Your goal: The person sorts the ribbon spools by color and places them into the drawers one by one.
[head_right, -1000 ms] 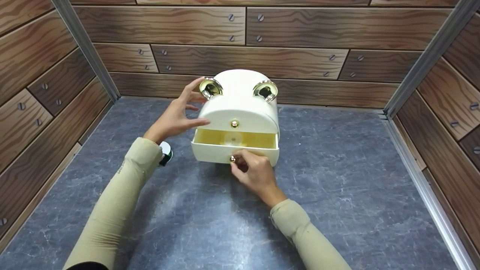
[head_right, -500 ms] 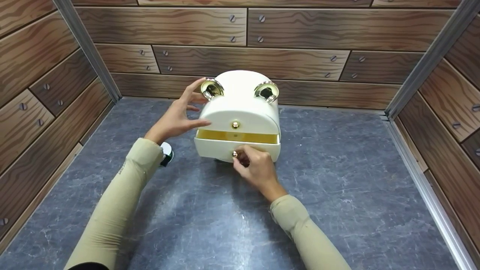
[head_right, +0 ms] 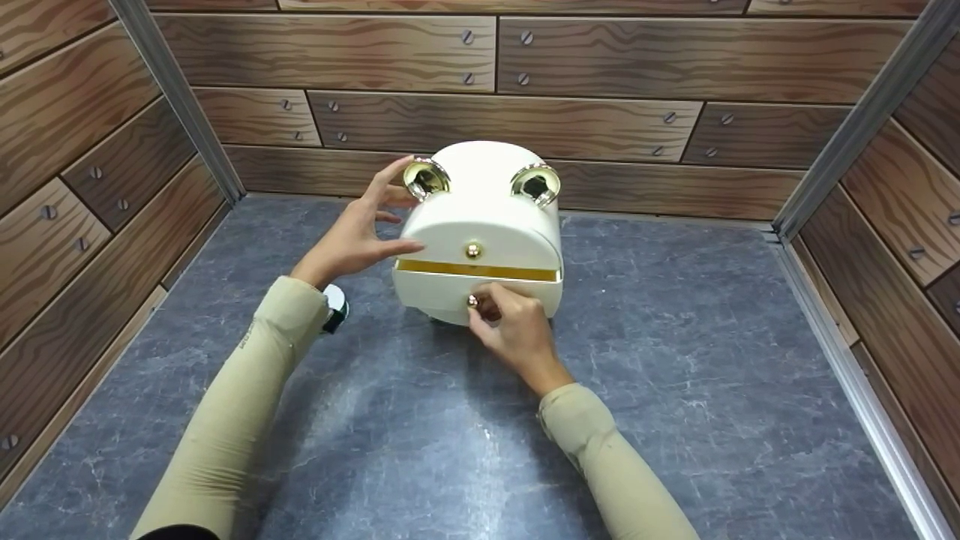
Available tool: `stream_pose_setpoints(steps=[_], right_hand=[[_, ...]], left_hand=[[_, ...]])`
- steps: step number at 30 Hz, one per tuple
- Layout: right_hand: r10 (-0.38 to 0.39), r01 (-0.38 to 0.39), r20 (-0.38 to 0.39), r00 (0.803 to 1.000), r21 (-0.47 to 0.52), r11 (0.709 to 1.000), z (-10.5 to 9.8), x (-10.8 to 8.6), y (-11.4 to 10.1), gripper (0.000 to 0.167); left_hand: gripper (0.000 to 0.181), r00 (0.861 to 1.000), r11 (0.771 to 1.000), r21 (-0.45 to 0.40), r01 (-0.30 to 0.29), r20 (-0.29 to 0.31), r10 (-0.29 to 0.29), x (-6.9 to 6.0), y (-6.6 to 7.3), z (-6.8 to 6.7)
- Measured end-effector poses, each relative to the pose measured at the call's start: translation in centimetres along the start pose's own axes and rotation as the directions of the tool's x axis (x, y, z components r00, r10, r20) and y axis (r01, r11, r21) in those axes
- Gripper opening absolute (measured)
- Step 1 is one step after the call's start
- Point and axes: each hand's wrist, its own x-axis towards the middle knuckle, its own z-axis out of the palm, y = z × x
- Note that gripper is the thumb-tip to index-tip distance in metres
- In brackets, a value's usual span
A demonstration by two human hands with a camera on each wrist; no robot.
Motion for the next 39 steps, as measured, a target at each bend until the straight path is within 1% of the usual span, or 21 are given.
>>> stream_pose_setpoints(steps=[8, 16, 26, 33, 39], right_hand=[[0.017, -0.017, -0.006, 1.0, 0.002, 1.0, 0.0, 0.3, 0.1, 0.024], [0.044, -0.044, 0.002, 0.999, -0.021, 0.999, 0.0, 0.6, 0.3, 0.023], [0.033, -0.032, 0.002, 0.999, -0.023, 0.999, 0.1, 1.0, 0.7, 0.024], [0.049, -0.049, 0.001, 0.999, -0.018, 0.999, 0.2, 1.0, 0.9, 0.022], [0.031, -0.031, -0.014, 0.999, -0.022, 0.999, 0.3, 1.1, 1.1, 0.022]], left_hand=[[0.113, 1.0, 1.0, 0.014, -0.016, -0.009, 0.016, 0.0, 0.0, 0.0], [0.113, 1.0, 1.0, 0.026, -0.013, -0.01, 0.013, 0.0, -0.1, 0.1], [0.112, 1.0, 1.0, 0.021, -0.014, -0.007, 0.014, 0.1, 0.0, 0.0], [0.112, 1.0, 1.0, 0.022, -0.011, -0.008, 0.011, 0.0, 0.0, 0.0], [0.112, 1.0, 0.999, 0.034, -0.005, -0.006, 0.006, 0.0, 0.1, 0.0]])
